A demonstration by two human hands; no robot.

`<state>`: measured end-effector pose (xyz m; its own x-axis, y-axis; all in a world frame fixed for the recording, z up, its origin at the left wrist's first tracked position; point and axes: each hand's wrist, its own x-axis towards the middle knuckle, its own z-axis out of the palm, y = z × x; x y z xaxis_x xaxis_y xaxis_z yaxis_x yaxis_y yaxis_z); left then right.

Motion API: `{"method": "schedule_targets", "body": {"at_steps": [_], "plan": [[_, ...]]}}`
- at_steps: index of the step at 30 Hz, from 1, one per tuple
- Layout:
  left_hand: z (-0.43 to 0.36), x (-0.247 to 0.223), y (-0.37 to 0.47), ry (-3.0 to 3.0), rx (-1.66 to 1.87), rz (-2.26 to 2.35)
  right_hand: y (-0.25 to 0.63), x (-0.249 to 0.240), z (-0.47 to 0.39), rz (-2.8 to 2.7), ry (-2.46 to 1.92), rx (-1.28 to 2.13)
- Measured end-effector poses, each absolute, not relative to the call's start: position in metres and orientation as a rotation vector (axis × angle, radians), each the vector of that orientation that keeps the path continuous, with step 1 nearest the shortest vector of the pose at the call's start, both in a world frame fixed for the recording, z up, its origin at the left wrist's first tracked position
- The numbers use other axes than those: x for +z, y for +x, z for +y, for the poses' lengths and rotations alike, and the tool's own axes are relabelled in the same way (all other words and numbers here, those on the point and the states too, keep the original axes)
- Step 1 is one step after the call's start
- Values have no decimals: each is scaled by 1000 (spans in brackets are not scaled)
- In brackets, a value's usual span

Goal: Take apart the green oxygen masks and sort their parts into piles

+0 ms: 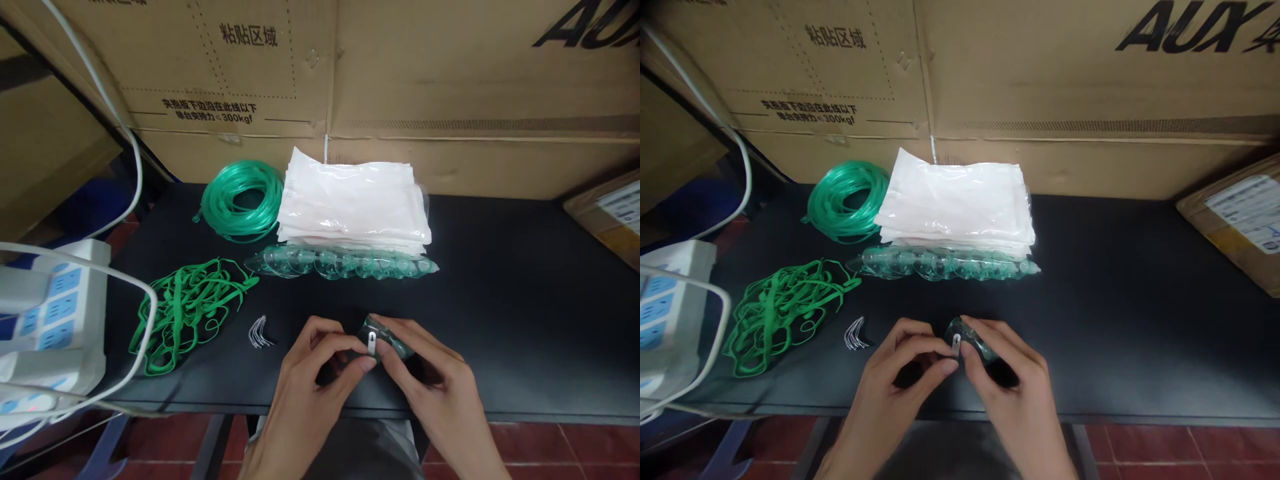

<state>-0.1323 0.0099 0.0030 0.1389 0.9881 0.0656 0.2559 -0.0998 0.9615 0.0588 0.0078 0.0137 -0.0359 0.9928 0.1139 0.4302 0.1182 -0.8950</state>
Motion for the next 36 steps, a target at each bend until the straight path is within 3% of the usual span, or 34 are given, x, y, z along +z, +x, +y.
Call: {"method": "schedule_targets", "body": {"at_steps": [36], "plan": [[8, -4, -129, 1515, 964, 1336, 53, 9, 6, -1626, -1386, 857]]}}
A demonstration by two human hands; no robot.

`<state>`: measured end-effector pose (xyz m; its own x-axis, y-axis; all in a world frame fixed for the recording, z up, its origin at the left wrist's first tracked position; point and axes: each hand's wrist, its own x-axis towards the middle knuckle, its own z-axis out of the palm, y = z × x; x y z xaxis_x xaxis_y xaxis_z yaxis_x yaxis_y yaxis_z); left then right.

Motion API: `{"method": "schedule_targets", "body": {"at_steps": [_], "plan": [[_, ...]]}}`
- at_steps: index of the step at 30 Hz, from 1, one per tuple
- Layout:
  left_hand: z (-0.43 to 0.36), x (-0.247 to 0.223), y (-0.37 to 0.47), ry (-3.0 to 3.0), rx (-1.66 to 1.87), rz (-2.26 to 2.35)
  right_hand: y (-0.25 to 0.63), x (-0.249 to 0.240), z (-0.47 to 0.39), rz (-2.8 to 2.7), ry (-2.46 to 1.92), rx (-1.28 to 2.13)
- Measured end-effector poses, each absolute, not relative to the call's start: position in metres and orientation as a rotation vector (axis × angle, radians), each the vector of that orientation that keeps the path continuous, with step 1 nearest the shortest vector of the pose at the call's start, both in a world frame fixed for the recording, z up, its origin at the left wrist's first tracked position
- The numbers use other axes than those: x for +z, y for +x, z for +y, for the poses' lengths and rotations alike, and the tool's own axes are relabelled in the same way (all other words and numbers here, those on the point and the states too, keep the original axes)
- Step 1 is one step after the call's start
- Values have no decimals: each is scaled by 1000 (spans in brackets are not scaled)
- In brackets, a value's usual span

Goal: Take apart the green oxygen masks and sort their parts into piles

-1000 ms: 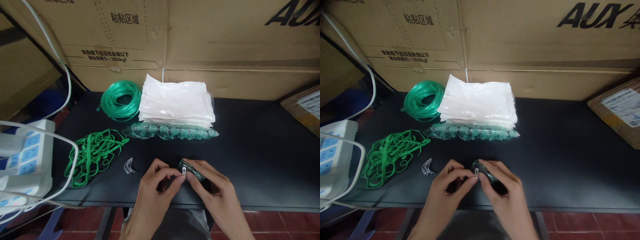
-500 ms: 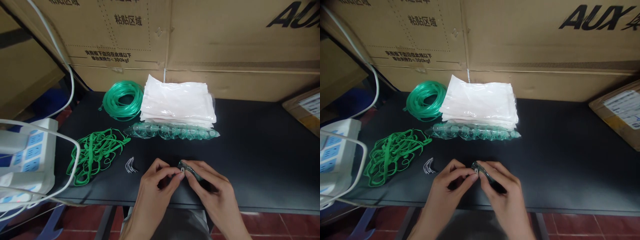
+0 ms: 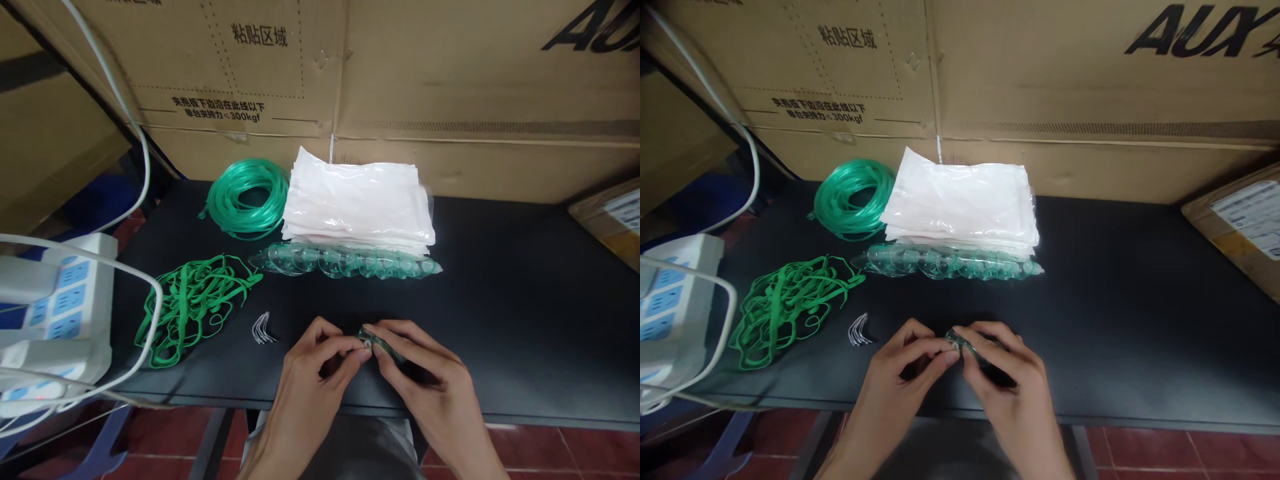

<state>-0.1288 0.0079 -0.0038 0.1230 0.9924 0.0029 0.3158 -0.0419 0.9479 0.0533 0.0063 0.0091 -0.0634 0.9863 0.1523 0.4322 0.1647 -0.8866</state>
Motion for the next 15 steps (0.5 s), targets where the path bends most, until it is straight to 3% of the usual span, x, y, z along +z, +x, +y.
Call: {"method": "schedule_targets", "body": {"at_steps": [15], "plan": [[8, -7, -137, 1899, 1093, 1240, 57, 7, 10, -1593, -1573, 876]]}}
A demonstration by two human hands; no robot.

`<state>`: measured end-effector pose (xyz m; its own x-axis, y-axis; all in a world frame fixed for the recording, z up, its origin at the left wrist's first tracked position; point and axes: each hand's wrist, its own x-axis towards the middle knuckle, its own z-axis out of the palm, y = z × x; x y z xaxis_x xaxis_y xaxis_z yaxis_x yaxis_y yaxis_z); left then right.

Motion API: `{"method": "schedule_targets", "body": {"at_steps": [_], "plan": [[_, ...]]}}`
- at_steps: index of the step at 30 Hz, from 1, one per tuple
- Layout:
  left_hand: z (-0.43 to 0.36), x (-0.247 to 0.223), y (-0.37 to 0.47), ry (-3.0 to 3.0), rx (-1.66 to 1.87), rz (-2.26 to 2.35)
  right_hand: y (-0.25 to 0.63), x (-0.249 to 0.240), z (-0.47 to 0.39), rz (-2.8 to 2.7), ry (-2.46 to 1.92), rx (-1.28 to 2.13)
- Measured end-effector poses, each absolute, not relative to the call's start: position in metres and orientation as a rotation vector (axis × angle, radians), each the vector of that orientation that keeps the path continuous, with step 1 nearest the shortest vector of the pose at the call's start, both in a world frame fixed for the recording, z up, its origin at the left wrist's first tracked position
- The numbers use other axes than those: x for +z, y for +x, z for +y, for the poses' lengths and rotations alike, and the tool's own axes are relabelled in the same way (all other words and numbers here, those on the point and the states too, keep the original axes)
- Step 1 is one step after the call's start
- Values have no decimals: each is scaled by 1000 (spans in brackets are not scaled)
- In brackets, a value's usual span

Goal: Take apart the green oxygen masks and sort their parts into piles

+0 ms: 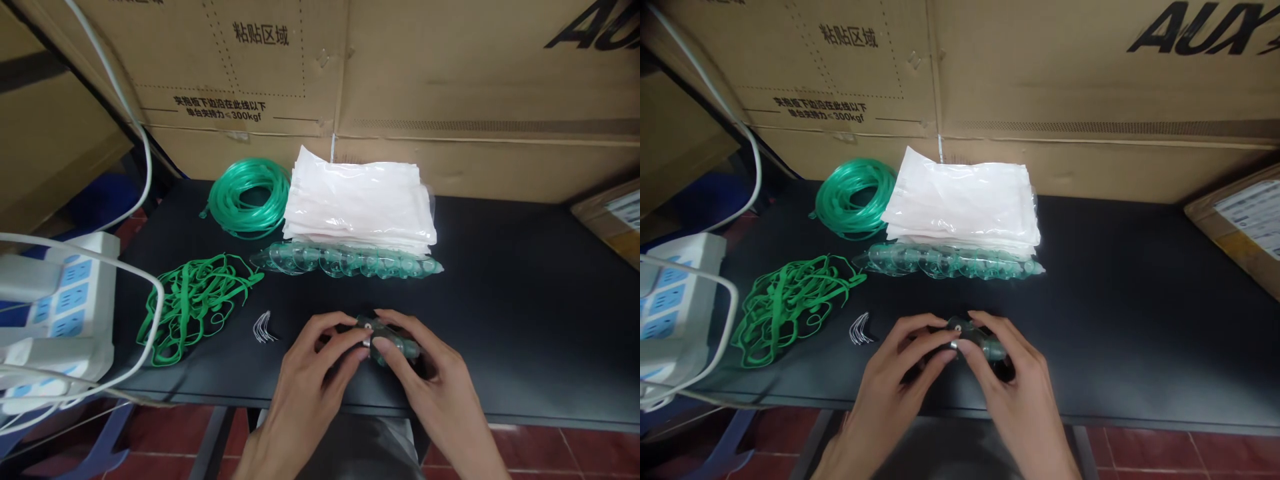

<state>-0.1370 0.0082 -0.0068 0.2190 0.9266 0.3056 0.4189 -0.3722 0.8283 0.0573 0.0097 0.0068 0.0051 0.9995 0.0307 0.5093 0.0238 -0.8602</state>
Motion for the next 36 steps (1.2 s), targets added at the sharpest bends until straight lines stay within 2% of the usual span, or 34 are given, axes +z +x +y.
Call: {"method": "schedule_targets", "body": {"at_steps": [12, 36], "plan": [[17, 0, -160, 1910, 762, 1175, 75, 4, 0, -1693, -1467, 1096], [14, 3, -168, 1954, 808, 1311, 68, 1, -2, -1881, -1375, 792]]}}
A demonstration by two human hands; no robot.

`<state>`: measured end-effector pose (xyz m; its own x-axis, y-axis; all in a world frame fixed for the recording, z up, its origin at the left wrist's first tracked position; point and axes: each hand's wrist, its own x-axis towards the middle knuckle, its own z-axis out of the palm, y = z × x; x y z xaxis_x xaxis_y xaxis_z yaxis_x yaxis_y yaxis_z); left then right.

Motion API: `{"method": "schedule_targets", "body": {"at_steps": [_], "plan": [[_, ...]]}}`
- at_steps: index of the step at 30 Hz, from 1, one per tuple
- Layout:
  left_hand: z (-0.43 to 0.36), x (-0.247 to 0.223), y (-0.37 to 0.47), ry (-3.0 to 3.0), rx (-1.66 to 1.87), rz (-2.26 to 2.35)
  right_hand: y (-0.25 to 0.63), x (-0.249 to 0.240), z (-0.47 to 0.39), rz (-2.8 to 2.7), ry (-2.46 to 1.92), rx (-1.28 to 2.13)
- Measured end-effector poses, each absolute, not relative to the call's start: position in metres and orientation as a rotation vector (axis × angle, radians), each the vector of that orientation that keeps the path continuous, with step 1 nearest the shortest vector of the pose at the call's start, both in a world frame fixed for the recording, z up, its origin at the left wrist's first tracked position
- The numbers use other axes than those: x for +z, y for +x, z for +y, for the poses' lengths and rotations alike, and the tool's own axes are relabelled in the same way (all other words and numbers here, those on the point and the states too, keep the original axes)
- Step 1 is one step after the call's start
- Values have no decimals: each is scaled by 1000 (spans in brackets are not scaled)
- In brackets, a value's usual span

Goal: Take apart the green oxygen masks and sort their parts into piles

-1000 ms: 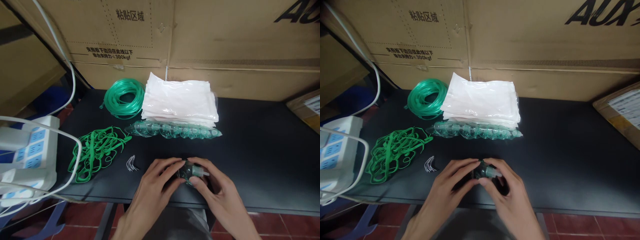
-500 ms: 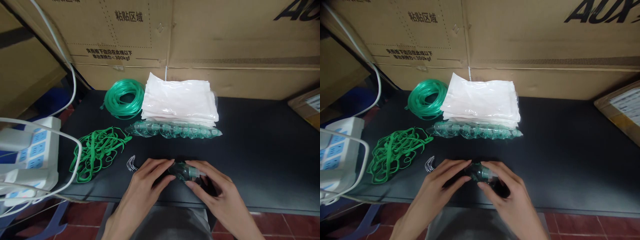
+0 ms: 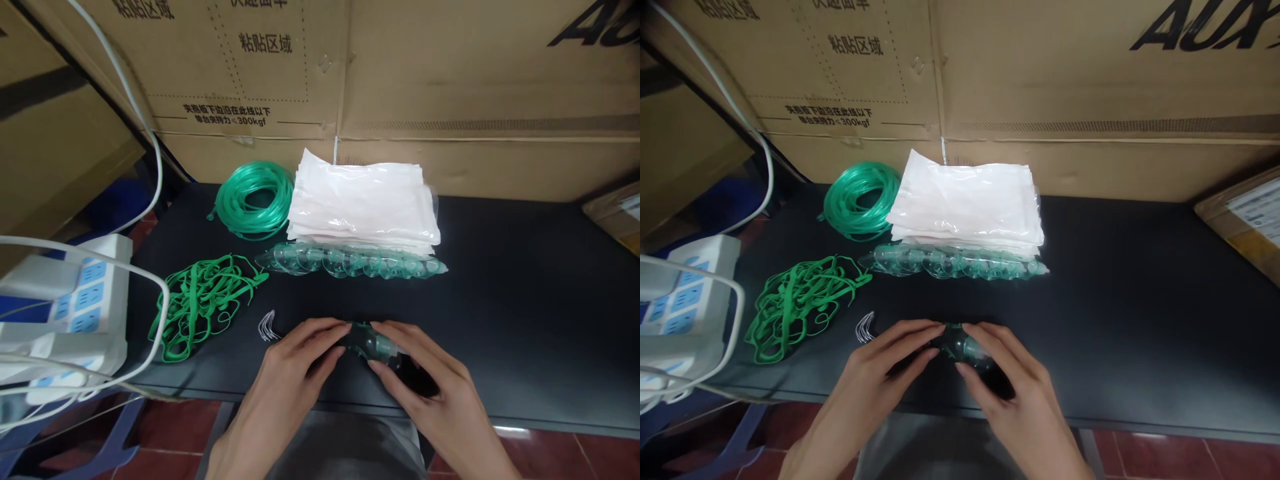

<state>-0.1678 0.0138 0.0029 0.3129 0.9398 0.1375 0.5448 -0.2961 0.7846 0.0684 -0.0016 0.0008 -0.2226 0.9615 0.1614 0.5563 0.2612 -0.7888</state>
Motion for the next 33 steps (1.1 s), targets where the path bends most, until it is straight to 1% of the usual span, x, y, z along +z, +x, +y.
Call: {"method": "schedule_targets", "body": {"at_steps": [5, 12, 19, 23, 29, 33], "plan": [[14, 5, -174, 1969, 844, 1359, 68, 1, -1, -1841, -1403, 799], [20, 7, -182, 2087, 790, 1547, 67, -1, 3, -1820, -1406, 772], [34, 10, -189, 2255, 642, 1626, 67, -1, 3, -1821, -1401, 787], [41, 17, -196, 2340, 602, 1759, 67, -1, 3, -1819, -1385, 815], [36, 18, -215, 2330, 532, 1898, 69, -2, 3, -1810, -1393, 806], [29, 13, -222, 2267, 566, 1952, 70, -3, 3, -1825, -1387, 829]]}}
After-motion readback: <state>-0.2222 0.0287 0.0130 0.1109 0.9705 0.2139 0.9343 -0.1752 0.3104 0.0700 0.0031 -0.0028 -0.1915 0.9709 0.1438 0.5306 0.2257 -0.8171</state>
